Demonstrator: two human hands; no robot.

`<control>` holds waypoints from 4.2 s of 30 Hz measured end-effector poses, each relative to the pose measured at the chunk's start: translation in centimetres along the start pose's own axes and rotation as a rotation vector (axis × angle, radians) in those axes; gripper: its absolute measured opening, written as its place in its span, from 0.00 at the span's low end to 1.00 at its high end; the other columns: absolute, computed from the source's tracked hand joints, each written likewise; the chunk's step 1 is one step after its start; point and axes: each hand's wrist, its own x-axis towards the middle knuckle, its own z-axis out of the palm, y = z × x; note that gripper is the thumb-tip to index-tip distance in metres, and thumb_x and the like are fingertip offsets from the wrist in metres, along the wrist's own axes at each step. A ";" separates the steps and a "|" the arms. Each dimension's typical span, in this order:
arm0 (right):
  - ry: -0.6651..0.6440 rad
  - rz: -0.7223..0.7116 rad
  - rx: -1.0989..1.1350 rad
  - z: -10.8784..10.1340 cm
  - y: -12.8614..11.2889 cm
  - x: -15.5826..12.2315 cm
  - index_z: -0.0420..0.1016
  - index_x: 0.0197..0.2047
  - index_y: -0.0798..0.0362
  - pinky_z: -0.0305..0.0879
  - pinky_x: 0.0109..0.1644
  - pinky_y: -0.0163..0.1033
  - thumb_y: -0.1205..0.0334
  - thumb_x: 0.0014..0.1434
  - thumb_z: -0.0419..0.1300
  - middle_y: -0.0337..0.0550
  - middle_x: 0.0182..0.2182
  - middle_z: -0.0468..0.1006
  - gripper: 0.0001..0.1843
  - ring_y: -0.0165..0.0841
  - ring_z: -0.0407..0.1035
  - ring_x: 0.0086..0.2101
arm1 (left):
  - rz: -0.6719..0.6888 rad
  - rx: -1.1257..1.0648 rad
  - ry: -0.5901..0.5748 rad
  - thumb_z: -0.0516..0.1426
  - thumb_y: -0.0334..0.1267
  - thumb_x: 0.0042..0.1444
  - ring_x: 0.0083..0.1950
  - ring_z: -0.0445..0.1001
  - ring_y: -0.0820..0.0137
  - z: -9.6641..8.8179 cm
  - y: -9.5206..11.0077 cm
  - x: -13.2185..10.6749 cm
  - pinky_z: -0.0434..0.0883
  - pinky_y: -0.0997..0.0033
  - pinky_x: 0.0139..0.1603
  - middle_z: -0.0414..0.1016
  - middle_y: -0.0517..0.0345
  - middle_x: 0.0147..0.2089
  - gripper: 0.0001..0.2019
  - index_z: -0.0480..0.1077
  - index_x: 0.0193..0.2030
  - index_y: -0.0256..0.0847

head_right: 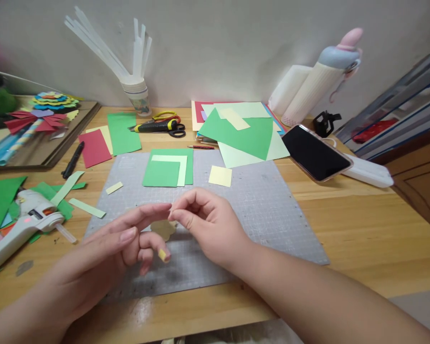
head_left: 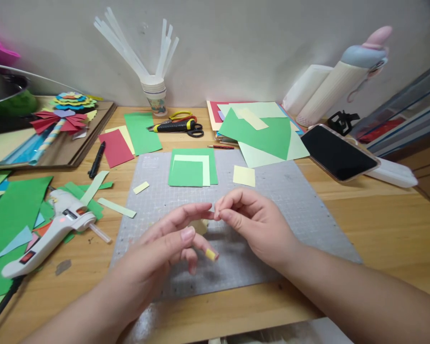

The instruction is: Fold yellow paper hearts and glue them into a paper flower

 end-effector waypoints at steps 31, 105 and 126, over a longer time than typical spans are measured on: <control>-0.426 -0.328 -0.400 -0.3 -1.8 -0.7 0.76 0.33 0.51 0.64 0.51 0.43 0.63 0.59 0.64 0.40 0.36 0.71 0.03 0.32 0.67 0.41 | 0.613 0.958 0.247 0.63 0.68 0.28 0.66 0.49 0.46 -2.3 -1.2 1.6 0.51 0.44 0.64 0.48 0.50 0.65 0.52 0.57 0.64 0.59; -0.335 -0.729 -0.890 -2.2 -1.6 0.2 0.71 0.31 0.54 0.60 0.32 0.32 0.80 0.57 0.52 0.40 0.33 0.66 0.13 0.26 0.61 0.31 | 0.222 0.082 0.374 0.62 0.43 0.55 0.34 0.67 0.76 -1.4 0.2 1.9 0.64 0.80 0.31 0.73 0.60 0.36 0.08 0.73 0.34 0.41; -0.257 -0.718 -0.774 -2.1 -1.4 0.0 0.72 0.40 0.49 0.69 0.47 0.38 0.80 0.56 0.52 0.45 0.43 0.71 0.17 0.32 0.69 0.43 | 0.001 0.056 0.195 0.57 0.47 0.58 0.20 0.48 0.81 -0.7 0.1 1.3 0.44 0.78 0.20 0.58 0.68 0.21 0.12 0.69 0.35 0.39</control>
